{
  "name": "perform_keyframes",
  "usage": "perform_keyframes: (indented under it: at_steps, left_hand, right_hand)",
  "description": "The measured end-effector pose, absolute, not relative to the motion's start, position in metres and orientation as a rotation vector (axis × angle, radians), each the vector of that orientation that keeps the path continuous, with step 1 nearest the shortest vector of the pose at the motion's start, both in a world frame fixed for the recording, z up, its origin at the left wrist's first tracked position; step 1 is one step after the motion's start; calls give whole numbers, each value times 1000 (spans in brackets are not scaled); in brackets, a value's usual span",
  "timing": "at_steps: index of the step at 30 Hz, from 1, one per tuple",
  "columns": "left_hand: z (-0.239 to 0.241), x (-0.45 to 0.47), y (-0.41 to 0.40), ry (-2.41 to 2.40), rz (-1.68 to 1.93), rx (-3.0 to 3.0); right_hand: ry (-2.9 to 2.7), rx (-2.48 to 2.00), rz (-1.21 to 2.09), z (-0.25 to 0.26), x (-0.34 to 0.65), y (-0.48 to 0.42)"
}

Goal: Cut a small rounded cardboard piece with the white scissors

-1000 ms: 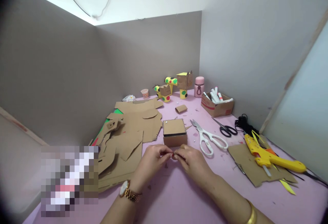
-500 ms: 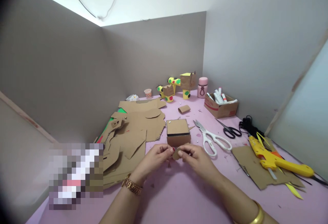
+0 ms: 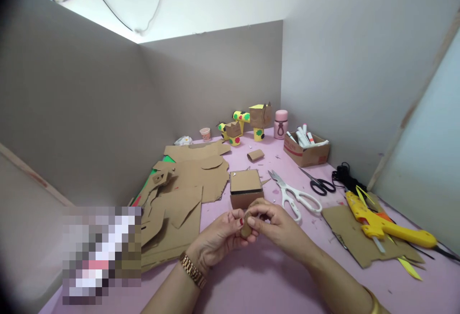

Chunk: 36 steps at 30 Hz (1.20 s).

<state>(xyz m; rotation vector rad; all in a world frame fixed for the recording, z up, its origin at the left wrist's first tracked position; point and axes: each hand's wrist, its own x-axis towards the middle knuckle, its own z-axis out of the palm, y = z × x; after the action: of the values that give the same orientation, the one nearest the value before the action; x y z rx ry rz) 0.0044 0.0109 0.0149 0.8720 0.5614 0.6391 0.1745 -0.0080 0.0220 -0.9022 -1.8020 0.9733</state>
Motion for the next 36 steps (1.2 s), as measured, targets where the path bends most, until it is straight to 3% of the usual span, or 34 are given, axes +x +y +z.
perform_keyframes:
  at_steps: [17, 36]
  left_hand:
    - [27, 7, -1, 302, 787, 782]
    - [25, 3, 2, 297, 661, 888]
  right_hand:
    - [-1895, -931, 253, 14, 172, -24]
    - [-1965, -817, 284, 17, 172, -28]
